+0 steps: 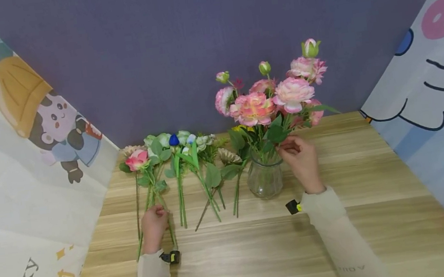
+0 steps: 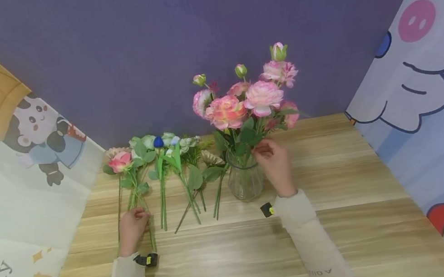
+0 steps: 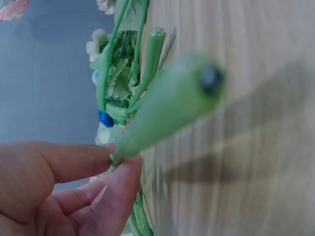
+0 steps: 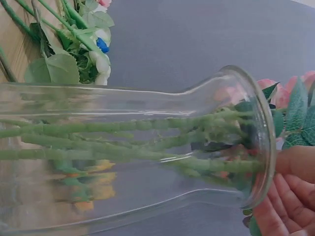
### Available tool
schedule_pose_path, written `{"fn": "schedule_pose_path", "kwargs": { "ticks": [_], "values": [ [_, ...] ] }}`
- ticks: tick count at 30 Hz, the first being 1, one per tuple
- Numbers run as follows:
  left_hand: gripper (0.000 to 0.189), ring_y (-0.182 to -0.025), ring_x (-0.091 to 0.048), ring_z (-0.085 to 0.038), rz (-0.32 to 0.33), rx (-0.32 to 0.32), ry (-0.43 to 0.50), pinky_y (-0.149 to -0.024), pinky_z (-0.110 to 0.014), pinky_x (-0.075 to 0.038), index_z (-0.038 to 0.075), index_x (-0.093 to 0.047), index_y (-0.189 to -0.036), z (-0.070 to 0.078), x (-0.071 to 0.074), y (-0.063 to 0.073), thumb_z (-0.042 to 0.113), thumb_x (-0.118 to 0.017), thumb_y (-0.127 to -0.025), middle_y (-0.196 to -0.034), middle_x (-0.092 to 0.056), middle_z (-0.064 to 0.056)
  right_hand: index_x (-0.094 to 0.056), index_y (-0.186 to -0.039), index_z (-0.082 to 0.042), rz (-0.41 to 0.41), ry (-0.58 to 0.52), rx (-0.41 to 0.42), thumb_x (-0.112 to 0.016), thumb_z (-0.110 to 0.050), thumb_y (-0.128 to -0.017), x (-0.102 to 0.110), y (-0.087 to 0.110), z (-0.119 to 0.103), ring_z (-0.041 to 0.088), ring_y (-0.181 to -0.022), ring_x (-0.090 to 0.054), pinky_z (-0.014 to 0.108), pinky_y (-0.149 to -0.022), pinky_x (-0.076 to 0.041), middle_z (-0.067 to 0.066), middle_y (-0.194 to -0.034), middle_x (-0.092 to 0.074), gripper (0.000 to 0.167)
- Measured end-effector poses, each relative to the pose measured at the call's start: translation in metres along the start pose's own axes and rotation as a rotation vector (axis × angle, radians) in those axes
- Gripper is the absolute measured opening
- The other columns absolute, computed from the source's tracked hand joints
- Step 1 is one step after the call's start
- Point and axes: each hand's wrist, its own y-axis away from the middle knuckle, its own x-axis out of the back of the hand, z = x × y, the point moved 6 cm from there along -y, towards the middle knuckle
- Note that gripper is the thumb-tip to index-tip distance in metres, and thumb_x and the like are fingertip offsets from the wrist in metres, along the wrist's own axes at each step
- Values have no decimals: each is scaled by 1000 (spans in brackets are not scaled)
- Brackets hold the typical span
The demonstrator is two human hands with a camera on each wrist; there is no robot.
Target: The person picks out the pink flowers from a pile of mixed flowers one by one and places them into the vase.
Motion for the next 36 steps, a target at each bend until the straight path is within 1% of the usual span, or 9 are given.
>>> {"fn": "schedule_pose_path", "kwargs": {
  "ticks": [4,8,10,12,16,19,27,33,36],
  "values": [
    [28,-76,-64,-33,11,-15,-6,-49,-23,-52,-14,-59,-108,1,1,1,5,-60,-88,-93,-64,-26,-63,-94,13,-31,70,14,-64,11,-78,-1,-3,12,-2,-69,-58,10,-66,-49,29,-87,-64,17],
    [29,-76,-64,-31,0,-9,-12,-50,-24,-52,-14,-59,-109,1,0,2,5,-60,-88,-94,-64,-26,-64,-90,8,-67,187,59,-68,5,-78,-3,-3,10,6,-70,-60,12,-66,-49,22,-83,-66,13],
    [29,-74,-64,-30,-7,-3,-16,-50,-24,-52,-14,-59,-109,1,-1,2,5,-60,-88,-94,-64,-26,-65,-89,6,-86,256,79,-69,2,-78,-4,-3,7,14,-71,-62,17,-67,-51,20,-83,-66,12],
    [29,-70,-64,-27,-12,-2,-11,-50,-25,-52,-15,-59,-109,2,-1,3,5,-60,-88,-94,-64,-27,-65,-90,6,-112,316,95,-69,0,-79,-6,-3,5,21,-75,-64,25,-70,-53,19,-84,-67,13],
    [29,-62,-63,-21,-8,-2,-9,-49,-25,-52,-15,-59,-109,5,0,3,5,-60,-88,-93,-64,-26,-64,-93,5,-166,378,107,-69,-2,-79,-9,-3,3,31,-81,-64,41,-77,-53,19,-89,-67,17],
    [29,-62,-62,-19,-8,0,-8,-50,-24,-52,-14,-60,-108,5,-1,3,6,-60,-88,-92,-64,-25,-64,-94,4,-194,405,113,-70,-2,-78,-12,-4,2,31,-83,-63,44,-78,-52,19,-89,-66,18],
    [26,-68,-64,-25,3,-18,-12,-50,-23,-52,-14,-61,-105,3,-3,3,5,-62,-87,-90,-64,-24,-65,-91,4,-217,483,178,-71,-1,-76,-15,-4,-5,34,-79,-62,46,-75,-51,20,-85,-66,17],
    [26,-65,-63,-21,-2,-20,-21,-50,-22,-52,-13,-61,-104,4,-5,3,6,-62,-87,-90,-64,-23,-67,-92,1,-252,549,179,-72,-4,-76,-19,-5,-7,33,-81,-63,46,-75,-51,18,-88,-67,17],
    [24,-62,-62,-19,-5,-31,-24,-49,-23,-52,-13,-61,-102,5,-5,4,5,-63,-86,-88,-64,-23,-67,-88,1,-259,571,185,-72,-6,-76,-20,-5,-9,33,-79,-62,46,-75,-50,19,-87,-67,15]
  ]
}}
